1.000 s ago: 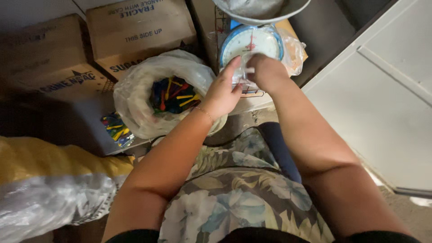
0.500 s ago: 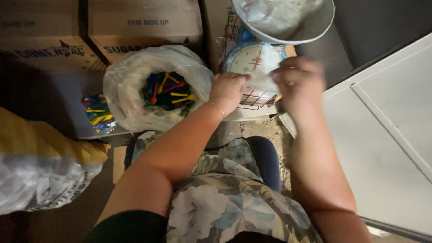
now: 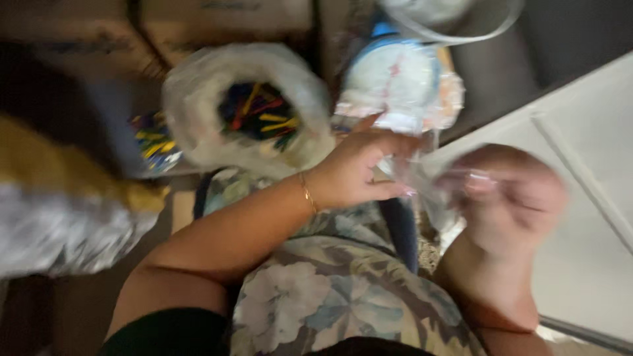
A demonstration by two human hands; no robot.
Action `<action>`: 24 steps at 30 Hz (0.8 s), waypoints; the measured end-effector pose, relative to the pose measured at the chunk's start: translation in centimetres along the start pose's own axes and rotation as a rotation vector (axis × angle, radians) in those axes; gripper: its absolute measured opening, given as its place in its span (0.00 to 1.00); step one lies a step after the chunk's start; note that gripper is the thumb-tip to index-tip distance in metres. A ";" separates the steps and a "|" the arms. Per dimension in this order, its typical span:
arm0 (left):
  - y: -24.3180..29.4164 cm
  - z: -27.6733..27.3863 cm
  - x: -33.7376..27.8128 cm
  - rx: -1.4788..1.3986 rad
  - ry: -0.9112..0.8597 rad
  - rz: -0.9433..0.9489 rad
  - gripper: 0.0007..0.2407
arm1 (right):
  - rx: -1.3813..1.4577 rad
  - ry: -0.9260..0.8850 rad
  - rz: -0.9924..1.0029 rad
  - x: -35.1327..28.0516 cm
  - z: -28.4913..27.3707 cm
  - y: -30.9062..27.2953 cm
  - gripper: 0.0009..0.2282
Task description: The person picks up several multi-colored plastic spoons from a large plastic bag, places them into a small transparent plastic bag, and then twists and ties the small bag closed.
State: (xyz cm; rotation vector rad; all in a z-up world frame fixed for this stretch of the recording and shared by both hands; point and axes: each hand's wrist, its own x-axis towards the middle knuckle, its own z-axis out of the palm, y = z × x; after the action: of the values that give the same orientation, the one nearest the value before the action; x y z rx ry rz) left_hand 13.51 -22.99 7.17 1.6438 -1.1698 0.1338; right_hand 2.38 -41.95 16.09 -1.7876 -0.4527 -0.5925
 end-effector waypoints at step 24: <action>-1.4 -4.6 -18.7 -0.834 0.893 -0.638 0.08 | 0.143 -0.529 0.483 -4.1 10.7 11.5 0.07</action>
State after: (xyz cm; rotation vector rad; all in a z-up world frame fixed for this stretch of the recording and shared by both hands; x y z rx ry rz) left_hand 6.98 -7.96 -2.96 0.9308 0.0450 -0.0370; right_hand 7.54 -35.00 2.40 -1.8177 -0.3820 0.2527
